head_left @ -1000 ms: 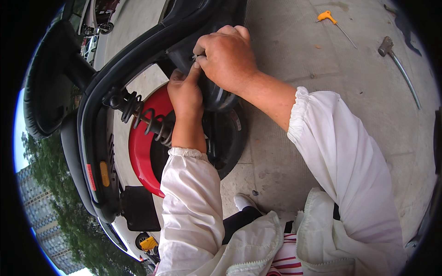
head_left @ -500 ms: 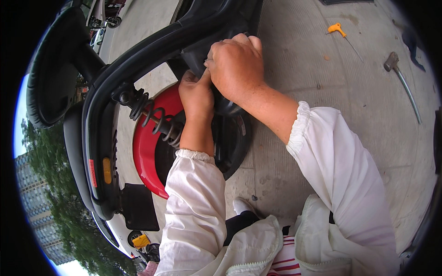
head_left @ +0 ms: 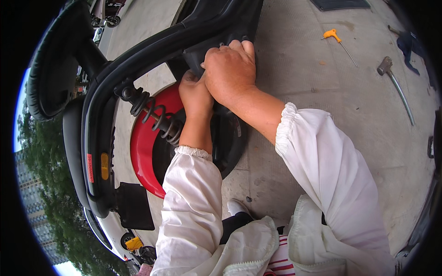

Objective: The person uses a screwdriver to repeatedly tighten and loosen screws on the rear fender and side panel of a red electric scooter. The person adjusts the panel position and re-secures the fasteners multiple times.

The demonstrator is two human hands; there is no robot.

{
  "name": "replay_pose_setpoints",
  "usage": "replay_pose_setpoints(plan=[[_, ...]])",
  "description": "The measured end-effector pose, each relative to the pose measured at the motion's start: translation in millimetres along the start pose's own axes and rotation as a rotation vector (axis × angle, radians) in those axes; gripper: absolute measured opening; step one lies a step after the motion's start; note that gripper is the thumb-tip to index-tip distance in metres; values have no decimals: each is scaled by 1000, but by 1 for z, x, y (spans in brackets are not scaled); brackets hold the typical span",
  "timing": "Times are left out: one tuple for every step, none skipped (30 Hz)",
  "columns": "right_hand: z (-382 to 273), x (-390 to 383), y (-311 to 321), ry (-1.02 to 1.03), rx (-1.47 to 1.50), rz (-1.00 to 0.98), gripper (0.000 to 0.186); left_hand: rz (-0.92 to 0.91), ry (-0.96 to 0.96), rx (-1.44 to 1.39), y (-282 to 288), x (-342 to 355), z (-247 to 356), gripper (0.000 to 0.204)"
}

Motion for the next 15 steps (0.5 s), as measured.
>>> replay_pose_setpoints(plan=[[-2, 0, 0, 23, 7, 5, 20, 8, -25, -76, 1, 2, 0, 29], [-3, 0, 1, 45, 13, 10, 21, 1, -38, -77, 2, 3, -1, 29], [0, 0, 2, 32, 20, -28, 23, -6, -51, -77, 3, 4, -2, 30], [0, -1, 5, 38, 20, -33, 23, -17, -58, -78, 2, 5, -5, 30], [0, 0, 7, 43, 21, -39, 24, -22, -91, -115, 2, 6, -7, 28], [0, 0, 9, 49, 23, -44, 24, -14, -89, -75, 4, 9, -10, 28], [2, -2, 10, 68, 23, -37, 24, -9, -84, -39, 5, 11, -11, 27], [4, -4, 10, 87, 24, -30, 23, -2, -79, -3, 5, 12, -13, 27], [5, -6, 10, 107, 26, -23, 23, -10, -91, -45, 4, 13, -14, 27], [5, -6, 10, 98, 13, -5, 22, -16, -103, -84, 2, 11, -13, 27], [4, -5, 10, 90, 1, 14, 21, -21, -114, -123, 1, 10, -11, 27], [4, -4, 9, 81, -10, 32, 21, -23, -115, -116, 1, 10, -10, 27], [4, -3, 9, 55, 0, 29, 19, -25, -115, -109, 1, 10, -10, 26], [4, -2, 9, 30, 11, 25, 18, -25, -116, -102, 0, 11, -9, 26], [4, -1, 8, 4, 22, 22, 17, -18, -106, -95, 1, 11, -10, 26]])
Point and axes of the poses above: each hand's wrist, its own x-axis towards the middle knuckle, its own y-axis out of the back of the hand, z = x × y, the point moved 4 cm from there along x, towards the middle knuckle, and after that the axes turned 13 degrees about x, right-handed, at the moved point
